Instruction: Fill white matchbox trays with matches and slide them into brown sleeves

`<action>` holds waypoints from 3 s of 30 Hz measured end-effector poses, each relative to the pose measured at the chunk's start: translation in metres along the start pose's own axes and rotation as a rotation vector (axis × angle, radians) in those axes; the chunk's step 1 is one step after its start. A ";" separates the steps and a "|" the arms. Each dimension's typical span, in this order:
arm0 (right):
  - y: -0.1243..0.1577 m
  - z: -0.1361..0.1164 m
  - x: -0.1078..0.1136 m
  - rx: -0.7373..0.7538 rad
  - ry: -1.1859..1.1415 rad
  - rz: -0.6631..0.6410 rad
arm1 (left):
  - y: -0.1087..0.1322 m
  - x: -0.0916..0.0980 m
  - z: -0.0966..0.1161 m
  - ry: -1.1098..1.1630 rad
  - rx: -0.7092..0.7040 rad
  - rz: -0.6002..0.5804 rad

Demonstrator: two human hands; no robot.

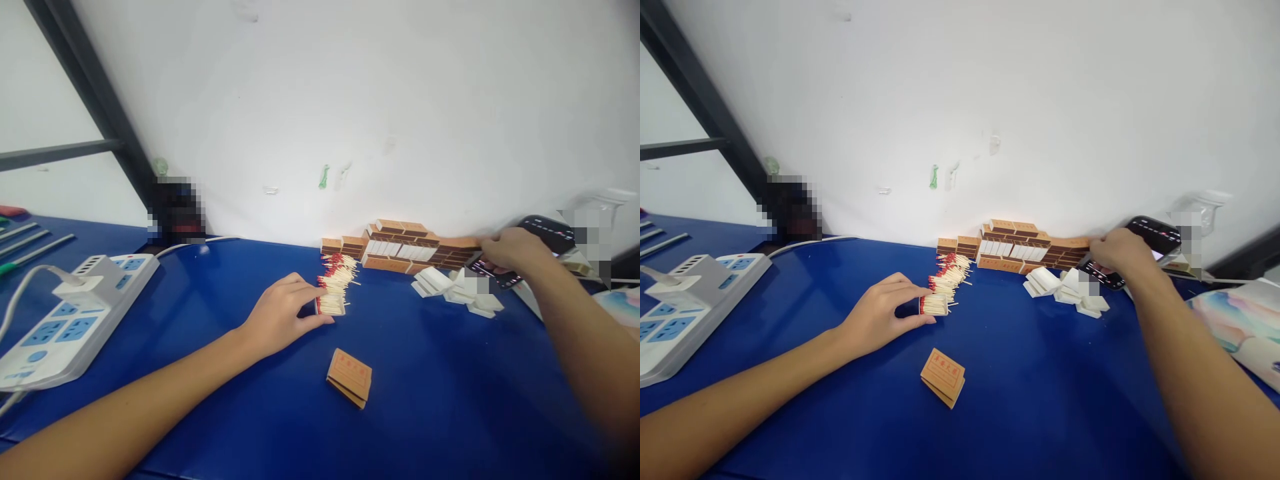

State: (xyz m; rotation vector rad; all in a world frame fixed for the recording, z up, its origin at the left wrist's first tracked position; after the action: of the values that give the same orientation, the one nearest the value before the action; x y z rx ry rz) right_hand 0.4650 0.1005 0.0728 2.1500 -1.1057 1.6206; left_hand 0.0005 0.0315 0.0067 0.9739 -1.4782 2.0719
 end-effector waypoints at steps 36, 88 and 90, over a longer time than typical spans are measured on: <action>0.253 -0.082 -0.028 1.125 -0.319 -0.051 | -0.004 0.003 0.001 0.007 0.016 -0.024; 0.230 -0.093 -0.045 0.085 -0.798 -1.160 | -0.007 -0.006 -0.003 -0.031 0.013 -0.089; 0.228 -0.094 -0.042 0.042 -0.838 -1.199 | -0.008 -0.006 -0.003 -0.027 0.010 -0.087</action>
State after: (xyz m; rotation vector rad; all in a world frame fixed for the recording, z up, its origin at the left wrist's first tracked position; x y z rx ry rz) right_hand 0.2376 0.0165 0.0124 2.6582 0.2403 0.2065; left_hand 0.0088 0.0377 0.0068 1.0545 -1.4143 2.0138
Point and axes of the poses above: each hand's wrist, its own y-axis away from the middle knuckle, its own x-axis out of the back of the hand, z = x × y, the point moved 2 cm from there along -y, towards the middle knuckle, and after that the axes turned 13 degrees about -x, right-handed, at the moved point
